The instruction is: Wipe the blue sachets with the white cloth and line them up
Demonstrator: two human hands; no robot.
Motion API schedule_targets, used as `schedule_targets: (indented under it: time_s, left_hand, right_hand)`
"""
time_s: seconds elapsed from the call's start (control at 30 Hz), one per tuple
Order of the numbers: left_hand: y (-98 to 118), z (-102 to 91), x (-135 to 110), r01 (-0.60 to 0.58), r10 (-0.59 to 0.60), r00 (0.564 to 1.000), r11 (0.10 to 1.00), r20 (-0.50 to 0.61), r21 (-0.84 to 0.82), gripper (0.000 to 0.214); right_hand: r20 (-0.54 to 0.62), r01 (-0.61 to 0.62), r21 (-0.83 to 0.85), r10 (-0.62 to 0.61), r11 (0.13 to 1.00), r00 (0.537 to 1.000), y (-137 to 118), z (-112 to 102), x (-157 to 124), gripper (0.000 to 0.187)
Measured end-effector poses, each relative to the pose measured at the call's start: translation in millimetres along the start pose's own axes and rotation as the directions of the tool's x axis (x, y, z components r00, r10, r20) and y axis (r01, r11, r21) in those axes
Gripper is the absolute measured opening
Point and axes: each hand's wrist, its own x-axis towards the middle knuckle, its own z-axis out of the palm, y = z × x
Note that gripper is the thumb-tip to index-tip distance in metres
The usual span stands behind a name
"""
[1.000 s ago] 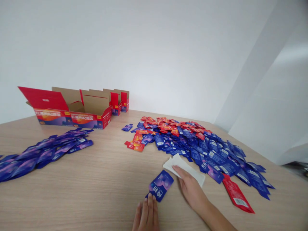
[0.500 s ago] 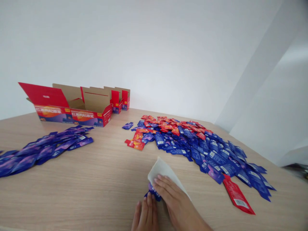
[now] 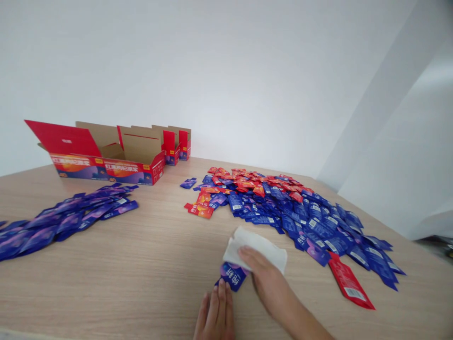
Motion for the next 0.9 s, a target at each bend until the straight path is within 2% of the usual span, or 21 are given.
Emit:
schedule_targets:
  time_s: [0.03, 0.13, 0.23, 0.33, 0.4, 0.5, 0.57, 0.63, 0.73, 0.9]
  left_hand:
    - [-0.3, -1.9, 0.6, 0.007, -0.007, 1.000, 1.000, 0.010, 0.000, 0.040]
    - [-2.4, -7.6, 5.2, 0.041, -0.040, 0.998, 0.999, 0.052, -0.018, 0.042]
    - [-8.3, -13.9, 17.8, 0.112, -0.092, 0.980, 0.988, 0.179, -0.105, 0.040]
    - [-17.4, -18.5, 38.9, 0.194, -0.118, 0.940, 0.957, 0.321, -0.216, 0.042]
    - [-23.3, -19.1, 54.5, 0.209, -0.088, 0.917, 0.936, 0.390, -0.281, 0.046]
    - [-33.1, -16.9, 74.3, 0.232, -0.049, 0.848, 0.929, 0.528, -0.287, 0.041]
    - [-44.1, -15.2, 82.5, 0.251, -0.067, 0.808, 0.938, 0.586, -0.239, 0.040]
    - [-61.9, -14.4, 86.3, 0.282, -0.130, 0.792, 0.944, 0.597, -0.169, 0.040]
    - [-100.7, -16.1, 85.9, 0.345, -0.265, 0.758, 0.938, 0.596, -0.021, 0.038]
    - [-173.0, -16.0, 79.3, 0.445, -0.498, 0.702, 0.865, 0.509, 0.232, 0.050]
  right_hand:
    - [-0.064, -0.152, -0.045, 0.149, 0.987, 0.987, 11.8, -7.3, 2.2, 0.071]
    - [-0.140, -0.290, -0.080, 0.277, 0.954, 0.951, 43.8, -33.7, 0.9, 0.062]
    - [-0.152, -0.294, -0.031, 0.286, 0.955, 0.946, 53.9, -46.2, -15.5, 0.055]
    - [-0.159, -0.282, 0.076, 0.291, 0.956, 0.944, 48.0, -40.9, -35.7, 0.049]
    - [-0.159, -0.288, 0.120, 0.305, 0.950, 0.939, 43.1, -35.2, -45.1, 0.048]
    - [-0.169, -0.308, 0.132, 0.328, 0.942, 0.929, 40.0, -32.3, -52.6, 0.047]
    - [-0.170, -0.314, 0.123, 0.331, 0.942, 0.928, 40.0, -34.3, -55.4, 0.047]
    - [-0.150, -0.312, 0.101, 0.324, 0.945, 0.934, 40.7, -37.4, -57.8, 0.047]
    - [-0.129, -0.296, 0.045, 0.300, 0.954, 0.945, 44.0, -39.8, -61.0, 0.047]
    - [-0.167, -0.236, -0.049, 0.225, 0.971, 0.960, 55.9, -36.6, -63.8, 0.046]
